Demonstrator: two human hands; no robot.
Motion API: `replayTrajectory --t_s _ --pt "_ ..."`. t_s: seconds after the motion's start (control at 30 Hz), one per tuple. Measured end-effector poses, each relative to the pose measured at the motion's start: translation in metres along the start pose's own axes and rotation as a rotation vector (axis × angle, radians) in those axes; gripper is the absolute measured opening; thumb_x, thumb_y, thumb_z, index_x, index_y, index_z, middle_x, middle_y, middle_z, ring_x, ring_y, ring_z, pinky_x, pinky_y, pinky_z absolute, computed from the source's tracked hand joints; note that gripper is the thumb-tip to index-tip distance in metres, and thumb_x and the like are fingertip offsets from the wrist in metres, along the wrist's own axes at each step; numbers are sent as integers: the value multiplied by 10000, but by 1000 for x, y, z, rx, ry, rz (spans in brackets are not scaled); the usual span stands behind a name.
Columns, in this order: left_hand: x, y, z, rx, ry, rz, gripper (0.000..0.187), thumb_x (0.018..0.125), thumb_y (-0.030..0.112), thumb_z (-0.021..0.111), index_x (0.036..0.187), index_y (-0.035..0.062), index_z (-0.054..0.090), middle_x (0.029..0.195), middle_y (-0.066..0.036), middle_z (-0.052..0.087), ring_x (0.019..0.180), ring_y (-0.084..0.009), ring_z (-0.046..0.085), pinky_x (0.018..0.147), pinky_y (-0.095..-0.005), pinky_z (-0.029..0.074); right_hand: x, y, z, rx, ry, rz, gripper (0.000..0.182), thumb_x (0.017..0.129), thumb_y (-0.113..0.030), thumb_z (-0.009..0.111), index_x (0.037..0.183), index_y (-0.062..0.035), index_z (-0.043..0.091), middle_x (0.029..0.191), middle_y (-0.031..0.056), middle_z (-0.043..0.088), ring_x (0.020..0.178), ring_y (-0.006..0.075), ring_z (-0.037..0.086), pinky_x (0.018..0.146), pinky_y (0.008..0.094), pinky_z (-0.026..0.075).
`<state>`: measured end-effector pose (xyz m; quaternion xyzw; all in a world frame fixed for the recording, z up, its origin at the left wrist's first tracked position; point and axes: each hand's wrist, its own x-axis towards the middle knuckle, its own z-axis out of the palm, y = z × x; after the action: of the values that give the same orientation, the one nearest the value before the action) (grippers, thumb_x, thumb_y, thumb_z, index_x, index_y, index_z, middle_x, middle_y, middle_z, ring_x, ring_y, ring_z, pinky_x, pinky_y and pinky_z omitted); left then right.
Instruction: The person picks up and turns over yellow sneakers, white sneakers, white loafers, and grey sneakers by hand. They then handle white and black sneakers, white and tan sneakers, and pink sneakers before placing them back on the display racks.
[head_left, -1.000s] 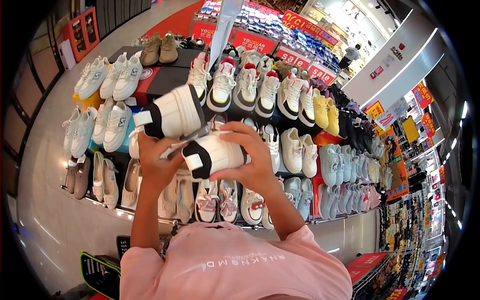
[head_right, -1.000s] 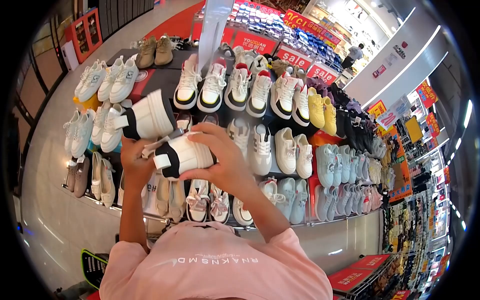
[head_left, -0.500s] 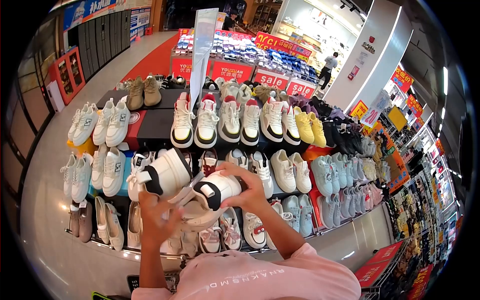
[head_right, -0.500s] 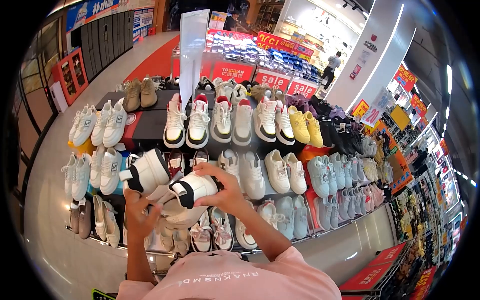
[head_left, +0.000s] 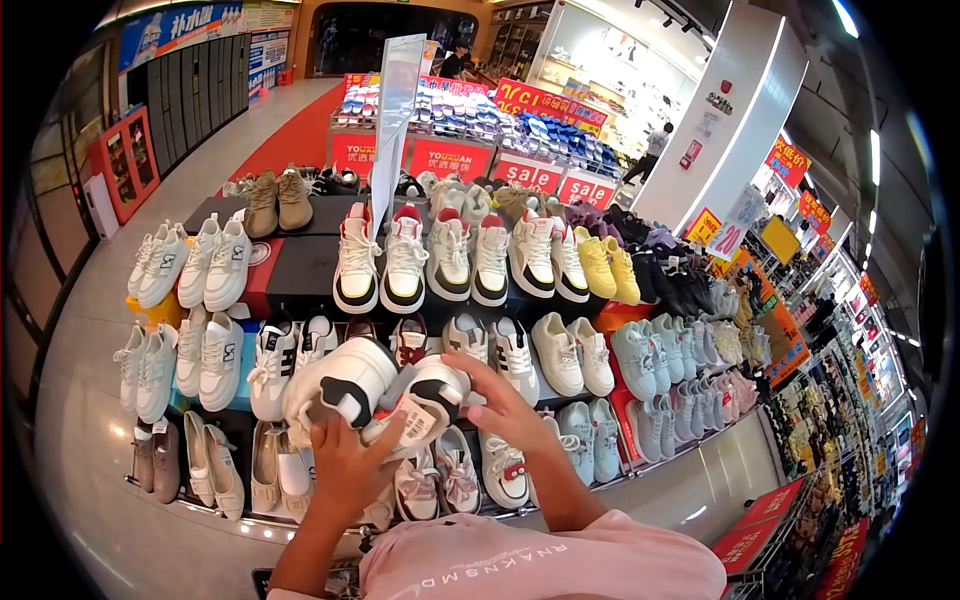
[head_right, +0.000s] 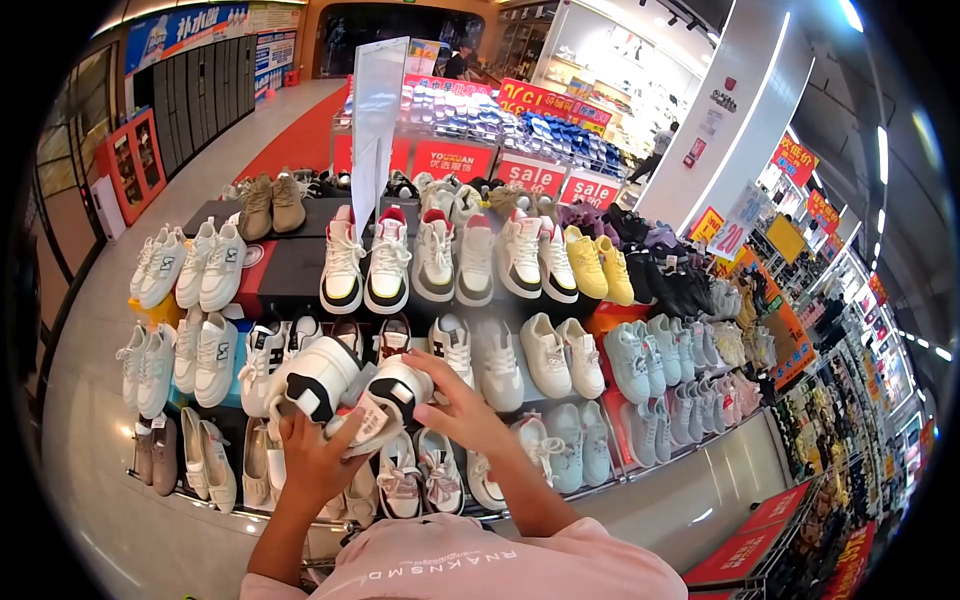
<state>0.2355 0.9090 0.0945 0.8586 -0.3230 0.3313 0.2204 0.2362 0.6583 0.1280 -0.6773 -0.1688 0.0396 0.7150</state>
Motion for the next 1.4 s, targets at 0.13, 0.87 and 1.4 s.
replayTrajectory --t_s 0.13,0.87,1.4 --pt "14 -9 0 211 23 209 487 780 124 558 1217 334 607 793 -63 463 725 -238 471 696 -369 316 5 13 37 -592 312 -241 683 787 -192 748 1383 -92 431 1268 135 391 1223 260 417 1050 344 334" --pt "11 -16 -27 -42 -11 94 516 622 309 805 1114 310 650 814 -82 520 817 -277 532 757 -396 336 -12 10 51 -240 278 -201 786 764 -212 792 1422 -76 384 1269 72 395 1185 175 455 960 324 454" --pt "-36 -36 109 -1759 -86 -711 367 942 115 515 1278 -32 535 1152 -99 633 1000 -178 626 869 -296 527 39 39 -26 241 -181 41 1001 754 -484 779 1495 -122 212 1444 97 381 1332 223 377 1083 389 338"
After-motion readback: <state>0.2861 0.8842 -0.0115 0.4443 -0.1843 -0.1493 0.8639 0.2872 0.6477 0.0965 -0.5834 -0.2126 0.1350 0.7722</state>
